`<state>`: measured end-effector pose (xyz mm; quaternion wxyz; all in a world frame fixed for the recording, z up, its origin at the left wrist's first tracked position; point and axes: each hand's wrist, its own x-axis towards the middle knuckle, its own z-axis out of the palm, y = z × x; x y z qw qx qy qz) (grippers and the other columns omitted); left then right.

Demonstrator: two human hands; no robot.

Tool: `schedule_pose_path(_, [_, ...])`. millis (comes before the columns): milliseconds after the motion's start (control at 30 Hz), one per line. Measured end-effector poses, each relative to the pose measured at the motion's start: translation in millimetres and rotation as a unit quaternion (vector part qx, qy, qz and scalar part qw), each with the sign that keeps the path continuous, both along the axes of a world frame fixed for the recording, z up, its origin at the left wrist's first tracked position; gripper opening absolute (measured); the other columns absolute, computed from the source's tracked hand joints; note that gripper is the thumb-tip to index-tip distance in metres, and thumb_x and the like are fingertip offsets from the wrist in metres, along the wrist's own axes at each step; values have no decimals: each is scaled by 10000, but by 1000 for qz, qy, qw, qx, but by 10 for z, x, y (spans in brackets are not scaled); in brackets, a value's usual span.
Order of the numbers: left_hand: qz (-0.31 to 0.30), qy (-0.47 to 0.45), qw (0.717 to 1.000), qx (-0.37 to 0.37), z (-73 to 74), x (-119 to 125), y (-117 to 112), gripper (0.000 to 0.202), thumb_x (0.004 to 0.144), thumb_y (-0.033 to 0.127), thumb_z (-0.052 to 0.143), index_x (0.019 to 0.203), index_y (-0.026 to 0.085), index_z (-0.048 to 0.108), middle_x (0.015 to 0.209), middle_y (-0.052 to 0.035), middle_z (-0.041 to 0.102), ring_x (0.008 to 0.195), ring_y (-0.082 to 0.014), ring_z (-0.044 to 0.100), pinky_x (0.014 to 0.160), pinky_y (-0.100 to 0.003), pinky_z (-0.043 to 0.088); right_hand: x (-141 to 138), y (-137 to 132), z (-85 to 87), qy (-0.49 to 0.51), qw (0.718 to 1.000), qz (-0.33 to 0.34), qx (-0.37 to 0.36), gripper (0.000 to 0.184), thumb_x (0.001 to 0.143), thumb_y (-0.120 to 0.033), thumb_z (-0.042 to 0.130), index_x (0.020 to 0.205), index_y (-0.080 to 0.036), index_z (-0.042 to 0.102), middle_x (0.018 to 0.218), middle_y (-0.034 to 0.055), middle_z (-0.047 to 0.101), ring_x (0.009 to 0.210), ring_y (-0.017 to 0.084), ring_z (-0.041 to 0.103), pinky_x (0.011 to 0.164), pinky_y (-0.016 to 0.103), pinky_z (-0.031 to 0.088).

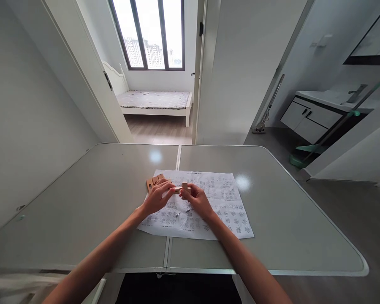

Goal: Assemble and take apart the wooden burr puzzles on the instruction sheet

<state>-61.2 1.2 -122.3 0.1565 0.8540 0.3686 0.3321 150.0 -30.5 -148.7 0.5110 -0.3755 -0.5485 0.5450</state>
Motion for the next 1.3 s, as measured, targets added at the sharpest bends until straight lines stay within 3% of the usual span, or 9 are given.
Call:
schedule_pose_path(167, [-16, -27, 998, -49, 21, 58, -51, 370, 1017, 464, 509, 799, 199, 646, 821, -53, 628, 828, -202, 578, 784, -331, 485, -8, -12, 48, -2, 1000, 19, 0, 388, 897, -538, 713, 1086, -204, 654, 806, 33, 712, 693, 173, 646, 581, 281, 467])
schedule_pose_path(367, [13, -73, 994, -78, 64, 69, -59, 437, 1027, 498, 474, 737, 196, 601, 738, -24, 587, 757, -182, 543, 731, -313, 446, -10, -44, 135, 21, 998, 60, -15, 435, 870, -520, 756, 1139, -212, 606, 994, 90, 761, 760, 189, 677, 608, 307, 516])
schedule_pose_path(567, [17, -86, 991, -106, 87, 64, -74, 486, 1020, 545, 462, 729, 187, 613, 755, -30, 616, 721, -166, 545, 707, -303, 460, 13, -42, 150, 34, 995, 96, -19, 456, 894, -535, 729, 1169, -215, 556, 1029, 99, 759, 728, 187, 698, 613, 307, 498])
schedule_pose_path(933, [-120, -172, 939, -271, 145, 73, -110, 465, 1020, 586, 456, 957, 181, 678, 775, -34, 689, 775, -190, 663, 778, -323, 544, 58, -80, 160, 56, 979, 192, -43, 544, 914, -639, 654, 1239, -222, 524, 1007, 80, 710, 628, 164, 682, 585, 293, 480])
schedule_pose_path(1133, [-122, -166, 941, -270, 133, 79, -132, 473, 1014, 593, 464, 1038, 188, 709, 847, -46, 706, 838, -204, 679, 791, -323, 545, 116, -94, 133, 107, 963, 235, -76, 655, 871, -679, 679, 1326, -236, 520, 949, 64, 686, 522, 134, 609, 493, 271, 445])
schedule_pose_path(1300, [-60, -128, 970, -196, 98, 70, -110, 442, 1021, 546, 483, 940, 170, 700, 833, -46, 678, 789, -175, 607, 763, -294, 491, 109, -71, 151, 141, 972, 167, -91, 562, 910, -530, 713, 1355, -265, 496, 936, 33, 661, 567, 121, 569, 538, 273, 433])
